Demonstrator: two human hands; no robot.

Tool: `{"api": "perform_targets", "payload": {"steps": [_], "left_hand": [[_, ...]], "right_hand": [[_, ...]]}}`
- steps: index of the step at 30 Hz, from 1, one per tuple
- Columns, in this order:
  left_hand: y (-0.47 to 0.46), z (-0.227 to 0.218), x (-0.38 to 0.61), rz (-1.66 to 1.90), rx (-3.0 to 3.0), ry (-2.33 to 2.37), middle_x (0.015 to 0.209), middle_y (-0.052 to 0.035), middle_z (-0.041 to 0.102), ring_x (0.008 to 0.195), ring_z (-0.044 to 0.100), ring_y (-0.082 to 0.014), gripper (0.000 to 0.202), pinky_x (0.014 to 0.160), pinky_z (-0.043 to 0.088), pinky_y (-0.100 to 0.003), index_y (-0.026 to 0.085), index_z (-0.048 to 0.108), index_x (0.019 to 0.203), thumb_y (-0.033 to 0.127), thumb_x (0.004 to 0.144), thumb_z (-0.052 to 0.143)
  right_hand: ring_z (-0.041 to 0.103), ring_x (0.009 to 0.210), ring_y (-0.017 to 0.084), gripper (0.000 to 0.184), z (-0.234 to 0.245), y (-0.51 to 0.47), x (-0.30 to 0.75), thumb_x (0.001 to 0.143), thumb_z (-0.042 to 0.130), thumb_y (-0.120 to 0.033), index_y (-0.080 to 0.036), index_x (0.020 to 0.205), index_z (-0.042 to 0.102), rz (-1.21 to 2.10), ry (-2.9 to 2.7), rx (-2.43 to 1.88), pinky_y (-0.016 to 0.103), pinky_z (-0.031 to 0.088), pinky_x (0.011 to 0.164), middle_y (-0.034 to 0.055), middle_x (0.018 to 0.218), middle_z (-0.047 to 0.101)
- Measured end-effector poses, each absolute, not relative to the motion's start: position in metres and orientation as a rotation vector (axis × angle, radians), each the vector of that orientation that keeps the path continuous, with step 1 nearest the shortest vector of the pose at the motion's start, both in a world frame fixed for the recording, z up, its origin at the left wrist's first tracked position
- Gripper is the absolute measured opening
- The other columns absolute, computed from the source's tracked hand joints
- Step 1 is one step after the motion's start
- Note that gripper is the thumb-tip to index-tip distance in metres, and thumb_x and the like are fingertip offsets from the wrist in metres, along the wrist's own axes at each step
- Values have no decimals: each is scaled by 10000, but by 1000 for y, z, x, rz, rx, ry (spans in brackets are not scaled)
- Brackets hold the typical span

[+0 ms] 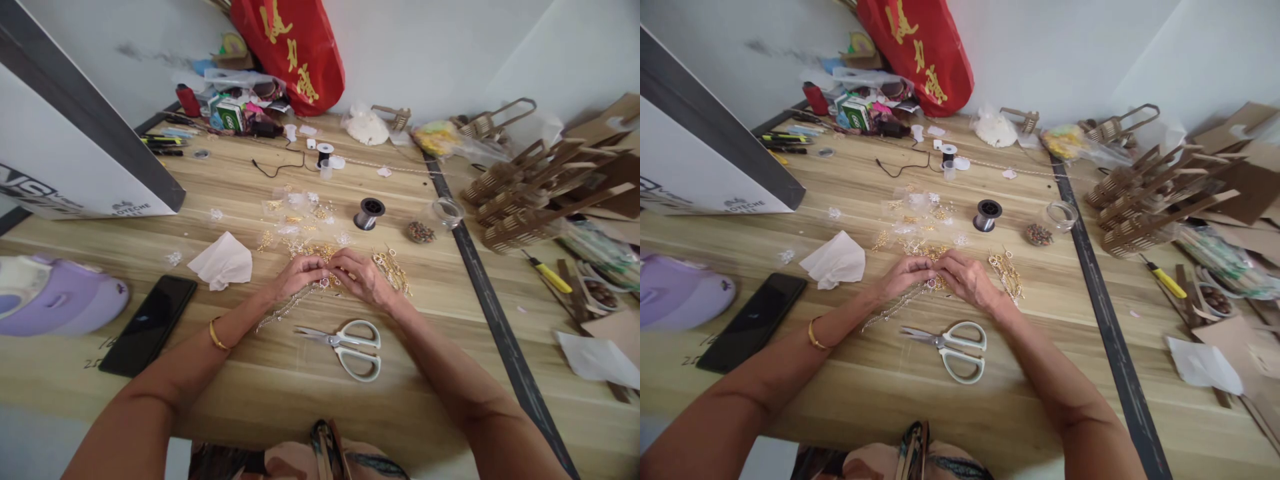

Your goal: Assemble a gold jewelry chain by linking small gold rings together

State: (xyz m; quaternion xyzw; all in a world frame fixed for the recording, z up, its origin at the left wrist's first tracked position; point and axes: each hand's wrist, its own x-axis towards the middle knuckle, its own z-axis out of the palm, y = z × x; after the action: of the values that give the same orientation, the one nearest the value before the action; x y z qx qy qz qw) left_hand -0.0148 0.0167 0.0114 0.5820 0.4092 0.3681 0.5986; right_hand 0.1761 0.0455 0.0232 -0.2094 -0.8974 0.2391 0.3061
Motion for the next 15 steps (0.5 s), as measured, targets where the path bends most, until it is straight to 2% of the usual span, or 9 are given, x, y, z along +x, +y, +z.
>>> {"api": "perform_targets", "payload": {"steps": [5,8,10,12,15], "left_hand": [[17,11,-15,872,1369,940,657,1,585,634,525,-104,224,639,394,-236,118,585,728,332,778,625],[17,10,-15,871,1402,938,678,-4,587,651,527,-108,216,645,397,-239,119,591,729,326,780,623],[17,8,-15,857,1424,934,674,-1,577,649,518,-108,213,635,392,-238,121,593,725,325,776,626],[17,7,-14,824,1438,920,658,4,566,635,510,-107,217,621,388,-237,123,594,723,331,776,625],[16,6,-13,768,1446,918,646,1,571,628,514,-109,233,619,391,-240,119,598,719,343,779,619]], "right_hand": [[586,810,161,142,23,46,175,925,446,-193,-180,992,571,665,-2328,-601,299,514,700,71,884,587],[575,993,190,230,24,46,174,927,430,-178,-193,1127,543,639,-2285,-621,331,529,779,114,1085,564],[524,1130,207,319,25,45,173,934,408,-174,-222,1239,486,635,-2282,-617,361,519,857,130,1265,486],[501,1175,208,373,26,44,173,940,391,-176,-244,1305,434,656,-2310,-600,378,502,907,124,1337,443],[571,1055,188,330,26,44,174,941,407,-187,-220,1259,485,702,-2345,-575,361,504,887,114,1187,558]]}}
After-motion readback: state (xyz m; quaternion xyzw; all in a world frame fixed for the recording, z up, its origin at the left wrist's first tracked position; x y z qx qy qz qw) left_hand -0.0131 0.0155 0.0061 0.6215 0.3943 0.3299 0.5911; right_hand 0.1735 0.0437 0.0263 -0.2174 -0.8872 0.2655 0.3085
